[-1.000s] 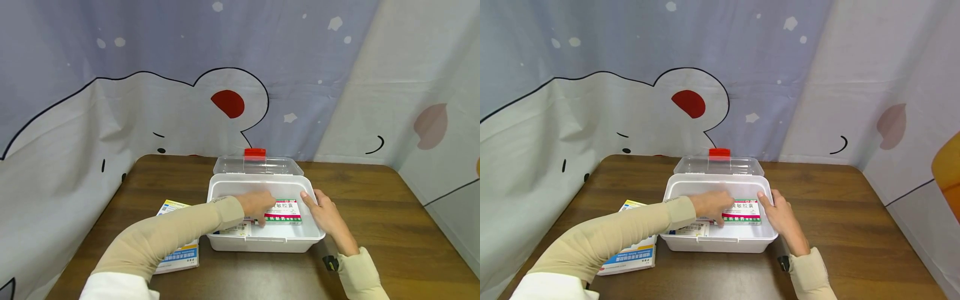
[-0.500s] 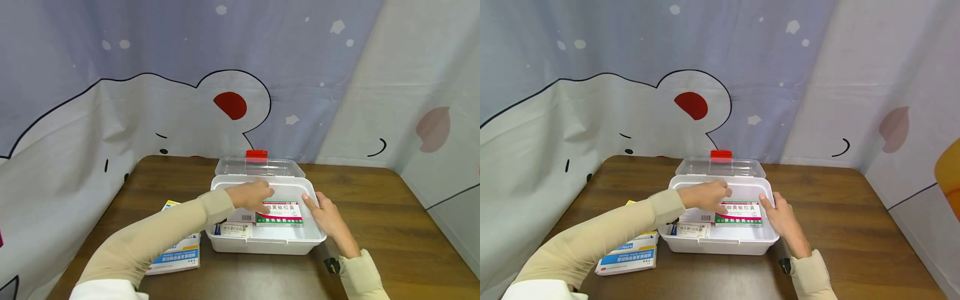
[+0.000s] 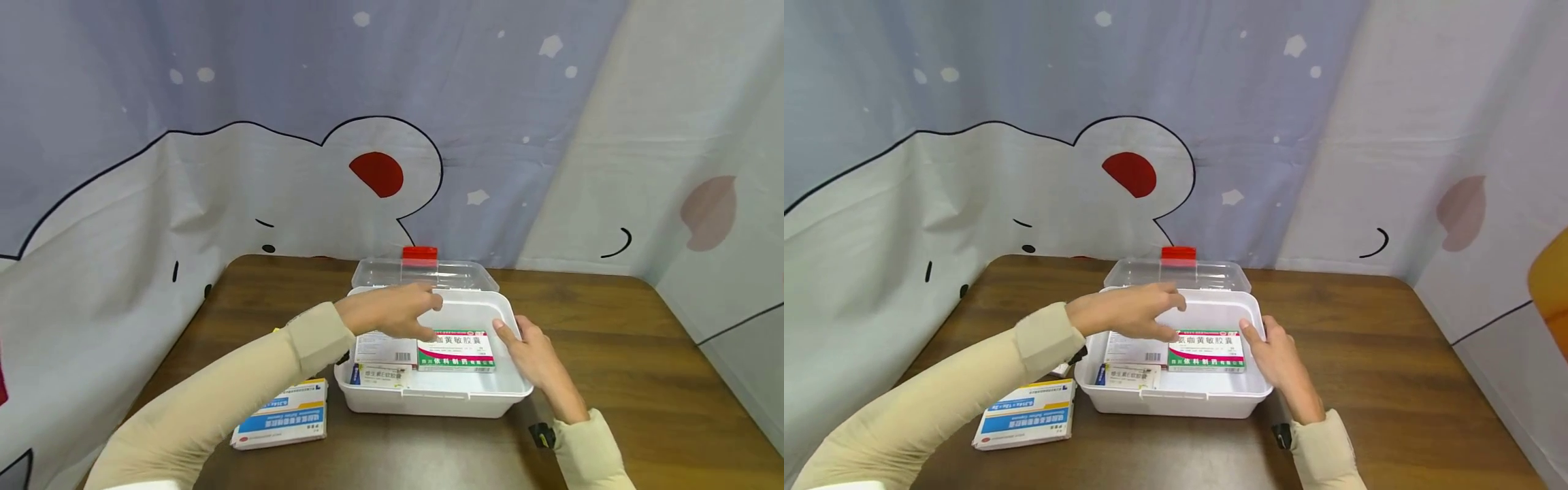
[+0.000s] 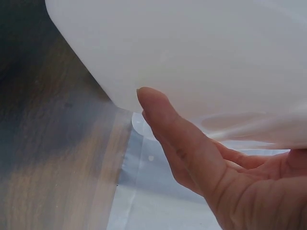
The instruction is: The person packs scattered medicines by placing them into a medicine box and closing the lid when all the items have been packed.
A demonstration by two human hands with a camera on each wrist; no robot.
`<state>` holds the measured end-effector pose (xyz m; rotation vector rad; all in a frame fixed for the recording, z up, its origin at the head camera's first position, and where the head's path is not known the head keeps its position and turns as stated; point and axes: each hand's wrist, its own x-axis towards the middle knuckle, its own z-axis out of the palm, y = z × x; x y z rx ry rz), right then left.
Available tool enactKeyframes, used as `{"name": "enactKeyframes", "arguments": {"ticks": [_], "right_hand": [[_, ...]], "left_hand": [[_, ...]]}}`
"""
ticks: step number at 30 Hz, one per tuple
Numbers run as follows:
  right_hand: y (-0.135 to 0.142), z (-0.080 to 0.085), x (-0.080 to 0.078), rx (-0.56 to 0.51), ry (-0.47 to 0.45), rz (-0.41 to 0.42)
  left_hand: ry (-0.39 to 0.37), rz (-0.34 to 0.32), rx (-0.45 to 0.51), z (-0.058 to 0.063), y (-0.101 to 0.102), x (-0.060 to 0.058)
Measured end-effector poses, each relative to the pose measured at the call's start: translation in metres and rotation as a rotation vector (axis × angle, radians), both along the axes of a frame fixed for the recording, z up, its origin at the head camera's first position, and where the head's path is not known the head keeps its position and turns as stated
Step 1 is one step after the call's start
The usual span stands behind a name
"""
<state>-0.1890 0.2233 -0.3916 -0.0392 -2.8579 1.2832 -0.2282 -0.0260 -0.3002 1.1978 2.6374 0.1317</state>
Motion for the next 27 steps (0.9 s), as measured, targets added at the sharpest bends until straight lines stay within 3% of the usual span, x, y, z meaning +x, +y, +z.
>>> {"name": "enactKeyframes", "arguments": {"ticks": [4,9,12,18,27], "right_hand": [[0.000,-0.001,0.001,0.004,-0.007,-0.002],[0.000,0.001,0.001,-0.001,-0.018,-0.019],[0.001,0.001,0.000,-0.011,-0.030,-0.019],[0.001,0.001,0.001,-0.002,-0.034,-0.021],[0.002,0.002,0.001,0.010,-0.041,-0.017]], "left_hand": [[0.007,0.026,0.107,0.007,-0.019,0.007],[0.093,0.045,0.279,0.014,-0.045,0.012],[0.106,0.085,0.291,0.013,-0.059,0.014],[0.096,0.139,0.284,0.001,-0.085,0.014],[0.055,0.243,0.387,-0.030,-0.136,0.012]]}}
